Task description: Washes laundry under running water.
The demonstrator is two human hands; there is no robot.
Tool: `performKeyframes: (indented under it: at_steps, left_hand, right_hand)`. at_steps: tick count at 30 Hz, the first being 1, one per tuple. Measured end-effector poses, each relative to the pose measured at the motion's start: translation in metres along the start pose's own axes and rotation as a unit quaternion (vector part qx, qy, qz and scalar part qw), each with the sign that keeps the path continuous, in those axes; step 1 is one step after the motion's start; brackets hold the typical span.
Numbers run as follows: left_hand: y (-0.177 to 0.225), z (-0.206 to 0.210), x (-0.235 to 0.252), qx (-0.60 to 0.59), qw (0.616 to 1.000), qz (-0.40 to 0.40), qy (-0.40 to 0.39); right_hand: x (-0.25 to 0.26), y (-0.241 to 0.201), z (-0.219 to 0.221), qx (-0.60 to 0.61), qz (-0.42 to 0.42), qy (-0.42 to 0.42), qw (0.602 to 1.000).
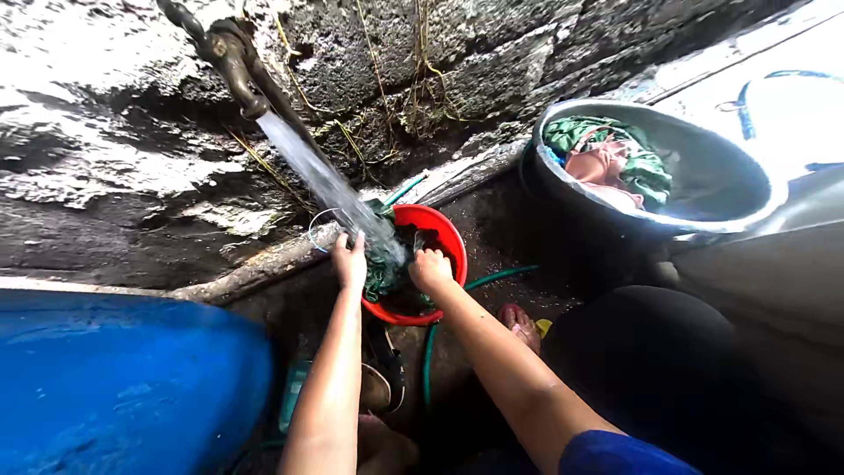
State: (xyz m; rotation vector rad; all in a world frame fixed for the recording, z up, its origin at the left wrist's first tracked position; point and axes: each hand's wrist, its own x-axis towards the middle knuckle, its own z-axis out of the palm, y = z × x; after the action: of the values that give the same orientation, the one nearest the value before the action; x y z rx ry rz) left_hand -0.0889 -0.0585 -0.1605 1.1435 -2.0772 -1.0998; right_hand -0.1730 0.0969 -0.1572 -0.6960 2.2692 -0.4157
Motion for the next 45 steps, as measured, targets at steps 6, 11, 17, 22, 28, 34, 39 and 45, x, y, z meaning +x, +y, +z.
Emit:
performKeyframes:
  at_steps: [6, 11, 17, 22, 28, 34, 39, 45]
  left_hand:
    - [0.015, -0.007, -0.058, 0.108, 0.947, 0.105, -0.283]
    - [0.015, -0.003, -0.059, 0.386, 0.851, 0.093, -0.343]
    - [-0.007, 0.037, -0.056, 0.465, 0.774, 0.03, -0.429]
    - [-0.006, 0.057, -0.032, 0.431, 0.794, -0.044, -0.426]
    - [-0.018, 0.064, -0.012, 0.37, 0.82, -0.056, -0.433]
    - [-0.023, 0.066, -0.011, 0.341, 0.883, -0.112, -0.303]
    - [-0.03, 0.067, 0.001, 0.342, 0.875, -0.089, -0.333]
    - [-0.027, 0.04, 0.005, 0.365, 0.772, -0.02, -0.52]
  right_hand:
    - [-0.043, 0.004, -0.045, -0.079, -0.099, -0.143, 0.982]
    - [-0.033, 0.012, -0.039, -0.061, -0.049, -0.049, 0.996]
    - [0.005, -0.004, 0.019, -0.165, 0.012, -0.099, 0.981]
    - [0.05, -0.008, 0.01, -0.147, 0.025, -0.107, 0.983]
    - [0.073, 0.016, 0.004, -0.045, -0.025, -0.08, 0.995]
    - [0.071, 0.025, 0.034, 0.07, -0.015, 0.037, 0.997]
    - [0.076, 0.028, 0.029, 0.076, -0.023, 0.012, 0.997]
    - [0.076, 0.032, 0.007, 0.055, -0.039, -0.056, 0.996]
